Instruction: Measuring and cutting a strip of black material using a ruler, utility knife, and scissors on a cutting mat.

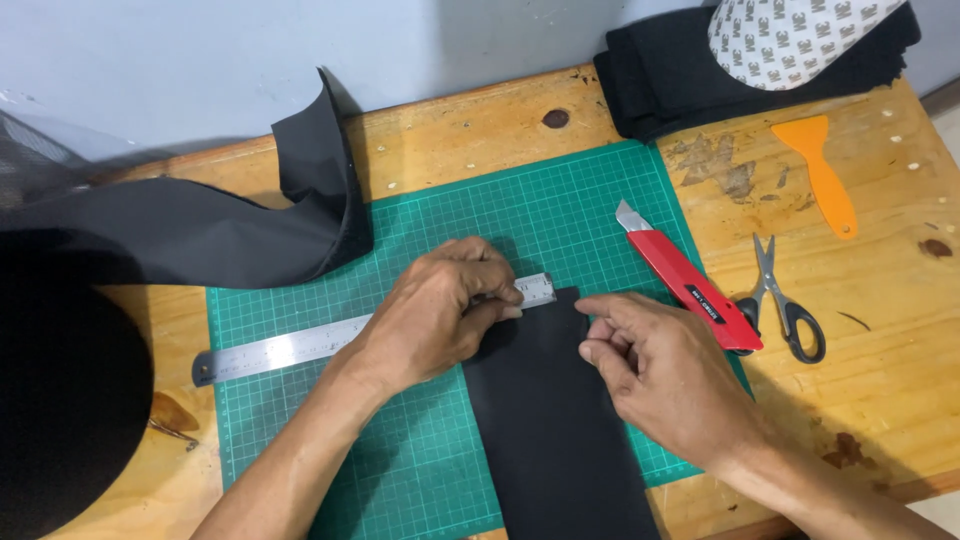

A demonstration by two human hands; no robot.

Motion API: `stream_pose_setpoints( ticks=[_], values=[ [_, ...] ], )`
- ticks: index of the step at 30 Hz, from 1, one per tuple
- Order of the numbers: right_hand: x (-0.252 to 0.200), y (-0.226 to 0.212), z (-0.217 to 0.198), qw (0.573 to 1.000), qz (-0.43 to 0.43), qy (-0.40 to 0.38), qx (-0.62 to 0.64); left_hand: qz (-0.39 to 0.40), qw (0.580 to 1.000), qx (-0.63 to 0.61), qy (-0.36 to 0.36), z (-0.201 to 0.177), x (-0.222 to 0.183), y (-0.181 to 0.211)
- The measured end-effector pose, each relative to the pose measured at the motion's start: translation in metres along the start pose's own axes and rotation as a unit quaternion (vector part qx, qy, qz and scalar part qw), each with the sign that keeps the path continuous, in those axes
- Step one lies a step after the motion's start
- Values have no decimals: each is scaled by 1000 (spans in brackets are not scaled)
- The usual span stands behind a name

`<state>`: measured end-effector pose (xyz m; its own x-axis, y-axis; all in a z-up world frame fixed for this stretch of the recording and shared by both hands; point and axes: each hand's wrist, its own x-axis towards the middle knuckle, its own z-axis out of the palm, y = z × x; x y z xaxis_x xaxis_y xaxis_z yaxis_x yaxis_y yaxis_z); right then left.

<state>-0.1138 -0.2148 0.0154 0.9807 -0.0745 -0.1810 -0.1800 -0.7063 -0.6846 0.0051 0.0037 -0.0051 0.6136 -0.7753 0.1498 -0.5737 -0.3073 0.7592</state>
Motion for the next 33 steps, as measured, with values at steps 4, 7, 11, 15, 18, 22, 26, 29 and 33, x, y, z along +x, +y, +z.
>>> stream_pose_setpoints(
  ticks=[4,7,11,15,18,22,26,29,33],
  values=[
    [3,-3,-1,1000,1,7,11,-17,1000,-20,-8,-3,-1,1],
    [4,-4,-2,1000,18,-4,14,-6,1000,-6,4,-5,-6,4],
    [7,-2,-1,999,32,-9,-2,9,999,35,28,-11,-23,8],
    [7,10,7,998,-35,44,-12,1,997,15,70,-14,-42,3],
    [9,9,12,994,-55,93,-10,16,997,-24,66,-11,-47,-5],
    [8,10,13,994,-60,95,-14,12,997,-33,73,-10,-44,-9],
    [11,11,12,990,-85,109,-15,5,996,-50,71,-13,-41,-10],
    [12,12,11,989,-107,100,-32,21,998,-41,46,-24,-40,-11],
    [13,14,12,991,-80,88,-53,2,998,-58,-27,-34,-43,-16]
  ],
)
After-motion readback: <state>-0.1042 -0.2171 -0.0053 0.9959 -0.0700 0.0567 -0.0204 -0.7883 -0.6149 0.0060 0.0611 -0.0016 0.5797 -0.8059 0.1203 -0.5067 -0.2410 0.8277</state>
